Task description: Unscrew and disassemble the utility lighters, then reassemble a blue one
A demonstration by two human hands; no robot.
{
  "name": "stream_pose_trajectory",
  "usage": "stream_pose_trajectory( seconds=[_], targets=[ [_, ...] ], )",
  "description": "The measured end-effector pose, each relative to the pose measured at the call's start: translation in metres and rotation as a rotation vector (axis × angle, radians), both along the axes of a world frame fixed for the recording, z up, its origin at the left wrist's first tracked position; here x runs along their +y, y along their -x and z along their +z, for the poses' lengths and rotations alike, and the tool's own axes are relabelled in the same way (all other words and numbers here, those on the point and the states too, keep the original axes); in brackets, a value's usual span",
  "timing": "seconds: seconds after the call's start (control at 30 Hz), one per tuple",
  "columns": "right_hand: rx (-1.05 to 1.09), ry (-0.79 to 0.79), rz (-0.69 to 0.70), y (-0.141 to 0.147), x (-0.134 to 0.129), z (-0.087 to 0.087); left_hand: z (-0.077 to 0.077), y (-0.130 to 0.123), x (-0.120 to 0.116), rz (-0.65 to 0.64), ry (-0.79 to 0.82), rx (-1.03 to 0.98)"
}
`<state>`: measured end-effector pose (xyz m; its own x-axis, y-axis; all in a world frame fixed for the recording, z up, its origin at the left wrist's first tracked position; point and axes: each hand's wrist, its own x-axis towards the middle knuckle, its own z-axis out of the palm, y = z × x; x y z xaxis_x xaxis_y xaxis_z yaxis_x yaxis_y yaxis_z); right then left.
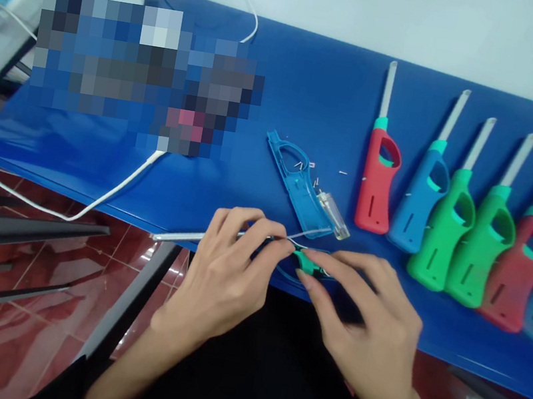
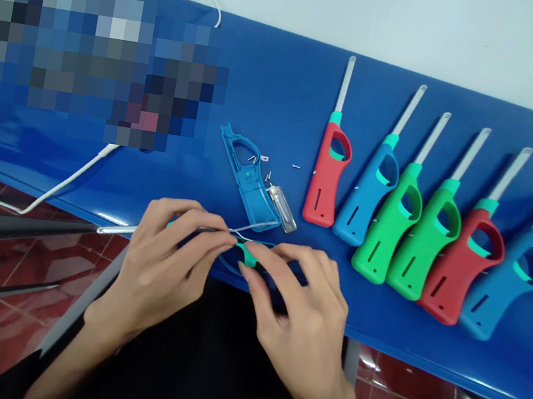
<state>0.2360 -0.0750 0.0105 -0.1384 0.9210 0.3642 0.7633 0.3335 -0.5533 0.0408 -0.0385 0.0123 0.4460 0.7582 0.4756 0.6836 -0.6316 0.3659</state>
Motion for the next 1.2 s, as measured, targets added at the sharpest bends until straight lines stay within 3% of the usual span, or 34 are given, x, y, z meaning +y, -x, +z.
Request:
stream_pose_trajectory(
  seconds=[0.4, 0.63, 0.73, 0.87, 1.2],
  targets=[
    [-0.039, -0.047, -0.015, -0.001, -0.001, 0.000, -0.002, -0.002, 0.004, -0.020, -0.021, -0.025],
    [-0.024, -0.017, -0.020, -0.004, 0.000, -0.002, 0.007, 0.000, 0.003, -0.031, -0.029, 0.129],
    [0.002, 0.046, 0.037, -0.011, 0.001, 0.000, 0.010, -0.002, 0.005, -0.042, -0.055, 0.168],
    [0.027, 0.122, 0.119, -0.021, 0.003, 0.004, 0.010, -0.004, 0.007, -0.055, -0.060, 0.134],
    [0.010, 0.124, 0.134, -0.023, 0.004, 0.004, 0.004, -0.007, 0.008, -0.060, -0.009, -0.026]
  ],
)
